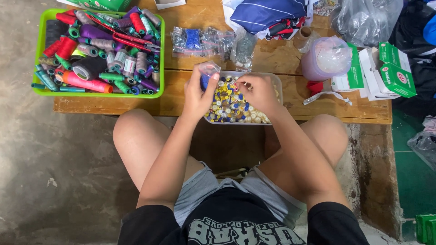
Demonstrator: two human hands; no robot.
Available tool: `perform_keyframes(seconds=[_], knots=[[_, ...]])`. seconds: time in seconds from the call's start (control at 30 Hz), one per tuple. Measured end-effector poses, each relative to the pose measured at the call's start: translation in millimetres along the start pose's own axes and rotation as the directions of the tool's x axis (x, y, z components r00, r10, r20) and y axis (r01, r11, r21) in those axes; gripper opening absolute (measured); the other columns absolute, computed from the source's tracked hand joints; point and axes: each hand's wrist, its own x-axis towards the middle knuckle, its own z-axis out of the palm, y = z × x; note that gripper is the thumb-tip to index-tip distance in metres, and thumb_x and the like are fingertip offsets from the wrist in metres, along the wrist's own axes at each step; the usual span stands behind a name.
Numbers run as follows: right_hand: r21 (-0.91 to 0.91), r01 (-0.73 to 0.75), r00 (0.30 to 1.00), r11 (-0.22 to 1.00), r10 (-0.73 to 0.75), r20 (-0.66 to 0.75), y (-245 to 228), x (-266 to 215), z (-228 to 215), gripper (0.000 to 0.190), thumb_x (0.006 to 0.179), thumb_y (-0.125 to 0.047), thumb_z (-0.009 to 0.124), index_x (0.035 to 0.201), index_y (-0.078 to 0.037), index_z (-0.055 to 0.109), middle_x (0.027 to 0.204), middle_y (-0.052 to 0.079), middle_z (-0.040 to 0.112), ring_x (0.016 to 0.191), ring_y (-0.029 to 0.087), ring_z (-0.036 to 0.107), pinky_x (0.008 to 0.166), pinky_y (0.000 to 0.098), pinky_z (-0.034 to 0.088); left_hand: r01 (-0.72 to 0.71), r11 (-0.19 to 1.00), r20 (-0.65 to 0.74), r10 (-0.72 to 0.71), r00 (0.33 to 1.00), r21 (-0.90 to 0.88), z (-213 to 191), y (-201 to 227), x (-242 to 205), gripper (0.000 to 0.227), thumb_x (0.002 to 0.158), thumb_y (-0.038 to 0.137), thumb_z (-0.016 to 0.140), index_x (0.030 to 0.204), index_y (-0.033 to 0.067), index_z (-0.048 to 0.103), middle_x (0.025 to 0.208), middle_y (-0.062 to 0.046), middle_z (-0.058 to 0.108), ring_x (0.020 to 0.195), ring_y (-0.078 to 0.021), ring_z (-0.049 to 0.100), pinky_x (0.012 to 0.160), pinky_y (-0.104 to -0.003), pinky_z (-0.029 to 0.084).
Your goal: Picking up small colorful buttons from a container and placing them into a small plastic bag.
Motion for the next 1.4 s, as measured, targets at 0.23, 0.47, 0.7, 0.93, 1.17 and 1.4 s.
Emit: perform_keyframes(seconds=[0.23, 0.47, 0.7, 0.93, 1.17, 1.4], knots=[[-0.148, -0.08, 0.965, 0.986, 0.114, 0.237, 2, 0, 22, 0.011, 0.085, -0.005, 0.073, 0.09, -0.009, 0.081, 0.079, 0.016, 0.076, 0.074, 0.039, 0.074, 0.069, 0.0463, 0.06, -0.008, 1.0, -0.023, 0.008, 1.0, 0.001, -2, -1, -1, 0.016, 0.102, 0.017, 0.065, 0.116, 0.0075, 0.061, 0.08, -0.012, 0.07, 0.077, -0.0273, 0.071, 0.073, -0.045, 0.059], [-0.3, -0.064, 0.949, 0.952, 0.151, 0.276, 31, -3, 39, 0.016, 0.086, -0.013, 0.07, 0.097, -0.019, 0.082, 0.087, 0.012, 0.075, 0.084, 0.039, 0.073, 0.076, 0.0492, 0.06, -0.006, 1.0, -0.019, 0.006, 1.0, 0.003, -1, -1, -2, 0.019, 0.103, 0.02, 0.065, 0.118, 0.0084, 0.061, 0.083, -0.013, 0.069, 0.079, -0.0291, 0.071, 0.075, -0.046, 0.059], [-0.38, -0.065, 0.95, 0.923, 0.173, 0.259, 41, -1, 45, 0.008, 0.09, -0.021, 0.069, 0.089, -0.025, 0.076, 0.087, 0.003, 0.07, 0.088, 0.032, 0.072, 0.08, 0.0456, 0.06, -0.005, 1.0, -0.003, 0.005, 1.0, 0.017, -1, -1, -2, 0.02, 0.103, 0.022, 0.065, 0.117, 0.0081, 0.061, 0.083, -0.015, 0.068, 0.079, -0.0326, 0.071, 0.073, -0.047, 0.057], [-0.092, -0.072, 0.997, 0.993, 0.07, -0.027, 37, 3, 42, 0.007, 0.091, -0.014, 0.068, 0.09, -0.02, 0.07, 0.072, 0.005, 0.066, 0.075, 0.027, 0.071, 0.07, 0.0361, 0.058, 0.011, 0.999, -0.005, -0.011, 1.0, 0.031, 0, -1, -2, 0.02, 0.104, 0.026, 0.064, 0.115, 0.0098, 0.06, 0.078, -0.014, 0.066, 0.074, -0.0298, 0.069, 0.069, -0.043, 0.056], [0.009, -0.138, 0.987, 0.99, 0.137, 0.089, 32, -2, 51, 0.01, 0.088, -0.012, 0.072, 0.092, -0.021, 0.074, 0.07, 0.002, 0.072, 0.068, 0.019, 0.072, 0.065, 0.0307, 0.057, 0.018, 0.999, 0.004, -0.018, 1.0, 0.04, 1, -1, -4, 0.019, 0.103, 0.024, 0.064, 0.115, 0.0097, 0.06, 0.08, -0.016, 0.067, 0.076, -0.0348, 0.07, 0.069, -0.045, 0.056], [-0.089, -0.08, 0.984, 0.993, 0.093, 0.152, 16, 1, 46, 0.009, 0.087, -0.006, 0.072, 0.09, -0.013, 0.078, 0.074, 0.01, 0.074, 0.07, 0.03, 0.073, 0.065, 0.0393, 0.059, 0.012, 0.999, 0.003, -0.013, 1.0, 0.043, 3, -4, -5, 0.02, 0.103, 0.025, 0.065, 0.114, 0.0099, 0.06, 0.081, -0.017, 0.066, 0.077, -0.0358, 0.071, 0.069, -0.045, 0.056]])
